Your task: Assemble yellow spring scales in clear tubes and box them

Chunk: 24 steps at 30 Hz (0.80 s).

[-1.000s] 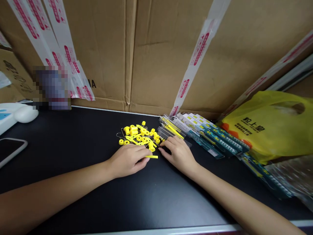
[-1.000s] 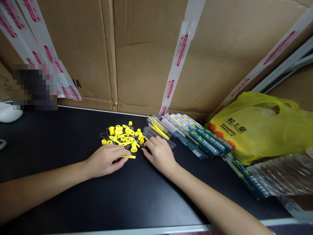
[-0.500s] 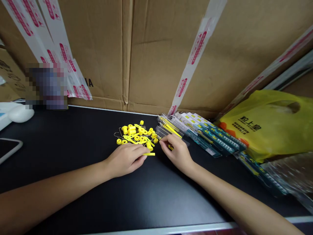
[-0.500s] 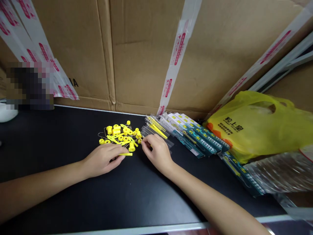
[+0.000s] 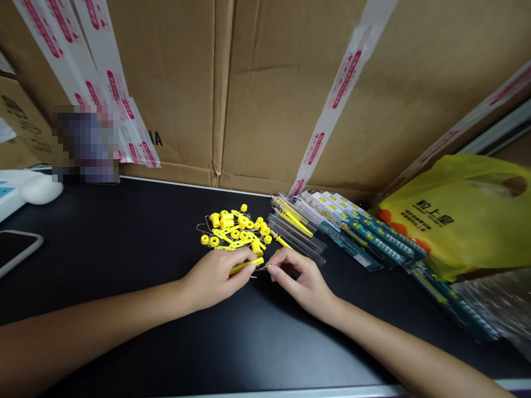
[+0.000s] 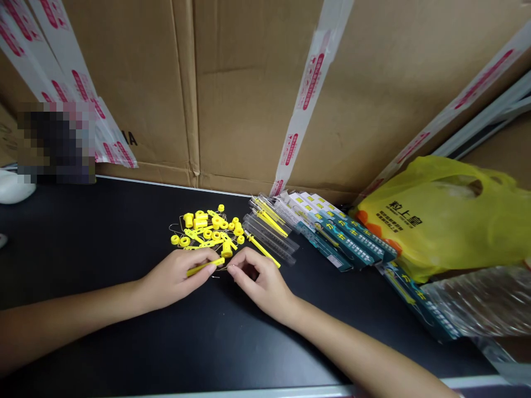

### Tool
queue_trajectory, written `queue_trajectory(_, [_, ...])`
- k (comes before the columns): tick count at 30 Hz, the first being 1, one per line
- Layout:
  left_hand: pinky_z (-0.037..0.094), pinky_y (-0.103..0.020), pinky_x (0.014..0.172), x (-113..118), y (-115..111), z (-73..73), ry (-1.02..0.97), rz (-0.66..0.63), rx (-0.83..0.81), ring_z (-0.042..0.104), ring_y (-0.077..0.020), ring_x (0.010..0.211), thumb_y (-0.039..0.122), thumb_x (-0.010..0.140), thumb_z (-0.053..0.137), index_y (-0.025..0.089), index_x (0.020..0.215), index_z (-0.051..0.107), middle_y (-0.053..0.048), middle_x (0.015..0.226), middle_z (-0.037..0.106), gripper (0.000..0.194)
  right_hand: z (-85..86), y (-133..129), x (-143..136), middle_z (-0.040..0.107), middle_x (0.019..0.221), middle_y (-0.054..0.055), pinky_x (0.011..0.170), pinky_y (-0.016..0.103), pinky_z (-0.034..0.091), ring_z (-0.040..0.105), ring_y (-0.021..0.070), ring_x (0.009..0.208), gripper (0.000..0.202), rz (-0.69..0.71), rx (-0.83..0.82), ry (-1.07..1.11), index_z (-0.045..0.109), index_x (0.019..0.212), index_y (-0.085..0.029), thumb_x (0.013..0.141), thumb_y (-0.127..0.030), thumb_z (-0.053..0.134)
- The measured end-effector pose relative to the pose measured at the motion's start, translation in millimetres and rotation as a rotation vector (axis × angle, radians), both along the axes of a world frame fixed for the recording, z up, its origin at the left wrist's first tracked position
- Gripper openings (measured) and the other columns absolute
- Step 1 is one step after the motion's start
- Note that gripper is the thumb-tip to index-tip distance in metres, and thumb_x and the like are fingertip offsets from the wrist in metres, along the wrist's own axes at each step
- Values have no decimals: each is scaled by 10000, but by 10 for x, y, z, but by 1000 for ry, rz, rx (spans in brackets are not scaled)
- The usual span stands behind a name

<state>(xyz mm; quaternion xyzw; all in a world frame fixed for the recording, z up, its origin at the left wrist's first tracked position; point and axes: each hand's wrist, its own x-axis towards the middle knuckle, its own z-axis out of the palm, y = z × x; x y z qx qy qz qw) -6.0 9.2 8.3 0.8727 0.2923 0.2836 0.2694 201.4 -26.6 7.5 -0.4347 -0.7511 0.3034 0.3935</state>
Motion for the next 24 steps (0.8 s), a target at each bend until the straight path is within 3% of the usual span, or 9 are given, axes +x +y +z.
queue_trajectory(8, [360, -219, 602, 55, 32, 6, 87, 29, -211, 508, -107, 647, 306, 921, 414, 162, 720, 544, 21, 689, 555, 280, -79, 57, 21, 589, 672, 7, 559, 235, 452, 539, 118, 594, 200, -10, 6, -5, 564, 750, -186, 895, -323, 558])
queue_trajectory(15, [300, -215, 546, 49, 70, -18, 125, 22, -219, 430, -95, 598, 305, 895, 443, 166, 650, 462, 43, 635, 462, 282, -126, 30, 13, 595, 681, 2, 502, 217, 419, 510, 106, 561, 117, 73, 15, -100, 582, 820, -191, 880, -290, 568])
queue_trajectory(24, [318, -217, 565, 43, 87, 24, 146, -6, -243, 481, -106, 629, 289, 888, 449, 159, 707, 571, 38, 645, 513, 254, -149, 39, 31, 601, 698, 6, 508, 218, 422, 524, 107, 564, 91, 80, -2, -125, 594, 853, -192, 887, -264, 548])
